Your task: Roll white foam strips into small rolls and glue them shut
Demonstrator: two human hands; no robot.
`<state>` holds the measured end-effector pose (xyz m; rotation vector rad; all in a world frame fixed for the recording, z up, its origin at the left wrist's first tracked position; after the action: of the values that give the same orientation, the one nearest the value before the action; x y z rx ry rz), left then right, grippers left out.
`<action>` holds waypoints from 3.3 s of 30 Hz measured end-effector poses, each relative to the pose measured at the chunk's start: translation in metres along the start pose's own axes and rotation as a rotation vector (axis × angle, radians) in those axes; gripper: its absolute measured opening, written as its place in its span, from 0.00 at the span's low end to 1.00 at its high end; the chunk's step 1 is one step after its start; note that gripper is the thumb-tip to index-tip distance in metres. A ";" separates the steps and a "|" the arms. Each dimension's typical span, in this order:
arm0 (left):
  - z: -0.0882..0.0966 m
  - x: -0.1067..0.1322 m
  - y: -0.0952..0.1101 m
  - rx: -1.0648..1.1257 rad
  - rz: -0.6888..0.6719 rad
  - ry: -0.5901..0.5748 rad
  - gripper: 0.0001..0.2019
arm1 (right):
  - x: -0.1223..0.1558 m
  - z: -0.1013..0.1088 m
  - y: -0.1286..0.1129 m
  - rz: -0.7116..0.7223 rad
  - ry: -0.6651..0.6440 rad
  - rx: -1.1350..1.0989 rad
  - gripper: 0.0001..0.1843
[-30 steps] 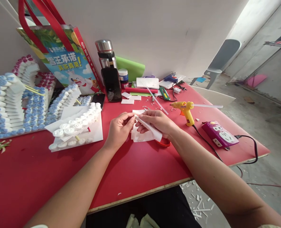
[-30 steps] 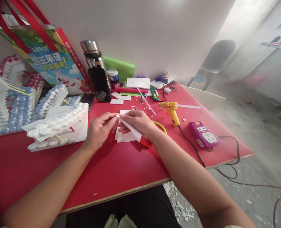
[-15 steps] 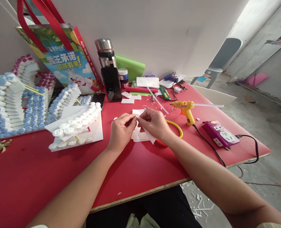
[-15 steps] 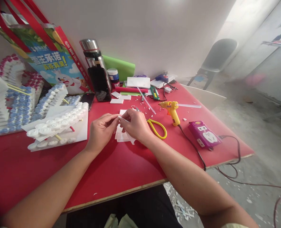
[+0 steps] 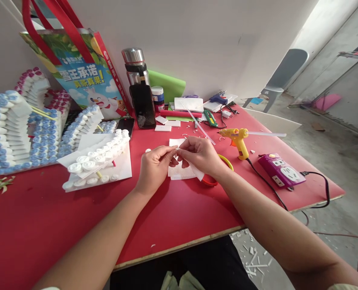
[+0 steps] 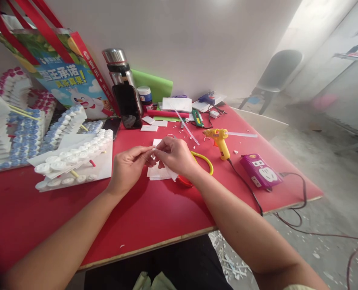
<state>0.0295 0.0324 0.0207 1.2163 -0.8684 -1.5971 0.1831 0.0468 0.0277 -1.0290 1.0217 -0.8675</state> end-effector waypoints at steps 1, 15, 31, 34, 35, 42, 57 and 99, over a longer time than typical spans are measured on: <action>0.001 -0.002 -0.003 0.082 0.071 -0.027 0.12 | 0.000 0.001 -0.003 0.006 -0.032 -0.010 0.11; 0.003 -0.006 0.003 0.197 0.168 -0.089 0.10 | -0.001 0.004 -0.003 -0.062 -0.003 -0.010 0.18; 0.006 -0.009 -0.003 0.247 0.231 -0.045 0.08 | 0.000 -0.002 -0.001 -0.174 -0.095 -0.252 0.15; 0.007 -0.011 -0.006 0.259 0.247 -0.028 0.09 | -0.001 -0.002 0.005 -0.302 -0.100 -0.419 0.18; 0.008 -0.011 -0.008 0.260 0.252 -0.021 0.10 | -0.001 -0.002 0.005 -0.307 -0.091 -0.413 0.19; 0.006 -0.009 -0.012 0.265 0.238 0.002 0.10 | 0.002 -0.004 -0.006 -0.098 0.017 -0.043 0.16; -0.001 -0.005 -0.006 0.464 0.296 -0.063 0.09 | 0.003 0.002 -0.018 0.014 -0.133 -0.107 0.10; -0.002 -0.006 -0.011 0.378 0.364 -0.238 0.12 | -0.003 0.006 -0.005 -0.026 -0.139 0.116 0.09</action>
<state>0.0296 0.0418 0.0117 1.0508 -1.5060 -1.3302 0.1869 0.0498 0.0343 -0.9917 0.8326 -0.8547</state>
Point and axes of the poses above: each hand's wrist, its own x-axis away from the middle knuckle, its own z-axis out of the back of the hand, y = z × x, the point moved 5 cm from there along -x, towards the middle knuckle, and after that the axes turned 5 degrees about z, right-handed, at the moved point
